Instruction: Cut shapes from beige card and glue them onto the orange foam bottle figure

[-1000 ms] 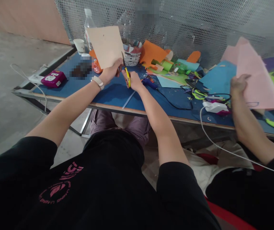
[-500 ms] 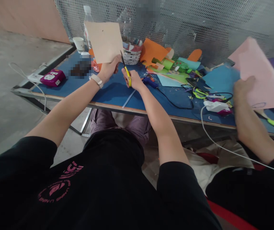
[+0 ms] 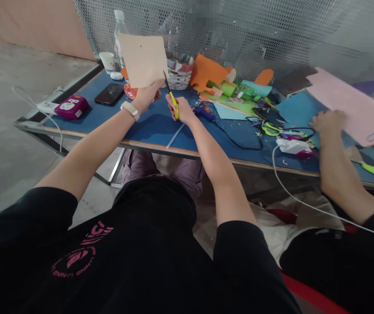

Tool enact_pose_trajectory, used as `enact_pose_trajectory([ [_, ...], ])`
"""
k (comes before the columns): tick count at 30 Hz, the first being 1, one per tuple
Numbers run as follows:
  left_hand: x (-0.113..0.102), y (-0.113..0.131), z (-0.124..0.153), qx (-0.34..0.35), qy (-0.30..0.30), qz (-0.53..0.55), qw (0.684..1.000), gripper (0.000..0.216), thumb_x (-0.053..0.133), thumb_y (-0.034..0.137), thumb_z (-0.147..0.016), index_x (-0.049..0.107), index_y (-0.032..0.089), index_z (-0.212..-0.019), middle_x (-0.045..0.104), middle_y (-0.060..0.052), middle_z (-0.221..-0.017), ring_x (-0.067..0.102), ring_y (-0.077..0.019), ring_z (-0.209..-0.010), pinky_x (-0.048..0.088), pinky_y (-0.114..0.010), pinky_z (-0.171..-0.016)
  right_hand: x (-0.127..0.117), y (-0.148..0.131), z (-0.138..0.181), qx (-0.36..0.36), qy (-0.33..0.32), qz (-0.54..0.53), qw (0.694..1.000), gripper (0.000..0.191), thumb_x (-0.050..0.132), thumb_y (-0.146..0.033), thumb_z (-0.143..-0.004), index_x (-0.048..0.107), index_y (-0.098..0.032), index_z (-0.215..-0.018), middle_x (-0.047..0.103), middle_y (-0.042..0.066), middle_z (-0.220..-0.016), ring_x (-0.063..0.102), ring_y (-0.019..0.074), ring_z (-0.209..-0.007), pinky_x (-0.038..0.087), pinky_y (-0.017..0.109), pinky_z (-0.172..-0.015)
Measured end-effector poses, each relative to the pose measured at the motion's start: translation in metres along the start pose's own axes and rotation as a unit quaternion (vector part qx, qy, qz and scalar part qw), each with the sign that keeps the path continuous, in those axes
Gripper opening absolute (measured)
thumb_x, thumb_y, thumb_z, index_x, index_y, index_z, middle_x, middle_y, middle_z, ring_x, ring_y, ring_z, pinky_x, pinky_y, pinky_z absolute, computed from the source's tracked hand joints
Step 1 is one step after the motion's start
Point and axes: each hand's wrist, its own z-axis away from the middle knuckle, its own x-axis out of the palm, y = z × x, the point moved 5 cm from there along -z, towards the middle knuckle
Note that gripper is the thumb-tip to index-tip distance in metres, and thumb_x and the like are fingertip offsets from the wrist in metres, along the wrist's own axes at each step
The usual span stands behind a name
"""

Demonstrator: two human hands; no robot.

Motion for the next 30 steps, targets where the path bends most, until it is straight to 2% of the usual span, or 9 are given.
enact_pose_trajectory([
  [2,0.000,0.000,0.000,0.003,0.001,0.015,1.000,0.059,0.059,0.011,-0.142,0.066,0.023,-0.084,0.055,0.002,-0.070,0.053,-0.0184,-0.070,0.043,-0.029,-0.072,0.001,-0.006,0.004,0.010,0.001,-0.005,1.000,0.089,0.082,-0.110,-0.109,0.048,-0.030,-0.089,0.035,-0.008,-0.062,0.046,0.0135,-0.046,0.037,0.025,-0.036],
  [5,0.000,-0.004,-0.002,0.007,-0.005,0.025,1.000,0.061,0.060,0.013,-0.141,0.064,0.024,-0.082,0.056,0.003,-0.068,0.050,-0.0177,-0.071,0.047,-0.030,-0.075,0.002,-0.012,0.007,0.021,0.004,-0.006,1.000,0.088,0.084,-0.110,-0.108,0.048,-0.031,-0.091,0.034,-0.009,-0.061,0.046,0.0136,-0.046,0.038,0.025,-0.036],
  [11,0.000,-0.008,-0.007,0.021,0.028,0.059,0.998,0.073,0.064,0.018,-0.142,0.049,0.028,-0.071,0.047,0.003,-0.063,0.047,-0.0188,-0.067,0.045,-0.034,-0.073,0.001,-0.010,0.006,0.031,0.002,-0.011,0.999,0.090,0.085,-0.113,-0.104,0.051,-0.030,-0.094,0.037,-0.009,-0.061,0.046,0.0135,-0.046,0.043,0.026,-0.038],
  [14,0.000,-0.008,-0.008,0.021,0.038,0.092,0.995,0.071,0.066,0.022,-0.143,0.053,0.028,-0.074,0.049,0.002,-0.063,0.049,-0.0202,-0.067,0.043,-0.034,-0.069,0.002,-0.004,0.002,0.030,-0.009,-0.017,0.999,0.091,0.081,-0.115,-0.104,0.051,-0.030,-0.092,0.036,-0.009,-0.062,0.046,0.0132,-0.046,0.043,0.026,-0.038],
  [19,-0.001,-0.006,-0.007,0.021,0.054,0.114,0.992,0.063,0.063,0.014,-0.145,0.057,0.027,-0.084,0.047,0.006,-0.064,0.044,-0.0164,-0.067,0.042,-0.029,-0.067,-0.002,0.000,0.001,0.014,0.021,0.021,0.999,0.091,0.081,-0.116,-0.104,0.052,-0.031,-0.090,0.044,-0.005,-0.064,0.050,0.0164,-0.050,0.046,0.029,-0.040],
  [24,-0.004,-0.004,-0.008,0.014,0.093,0.121,0.988,0.064,0.085,0.024,-0.133,0.055,0.031,-0.076,0.048,0.004,-0.064,0.059,-0.0215,-0.065,0.047,-0.036,-0.065,0.003,-0.007,0.005,0.013,0.003,0.025,1.000,0.093,0.080,-0.119,-0.101,0.050,-0.032,-0.090,0.041,-0.007,-0.062,0.048,0.0166,-0.049,0.041,0.028,-0.038],
  [30,-0.003,-0.010,-0.011,0.024,0.049,0.088,0.995,0.075,0.066,0.013,-0.136,0.050,0.024,-0.063,0.049,0.002,-0.059,0.049,-0.0147,-0.059,0.040,-0.027,-0.063,0.005,-0.012,0.007,0.008,0.006,0.013,1.000,0.094,0.078,-0.121,-0.100,0.048,-0.032,-0.090,0.040,-0.007,-0.060,0.046,0.0165,-0.046,0.040,0.029,-0.037],
])
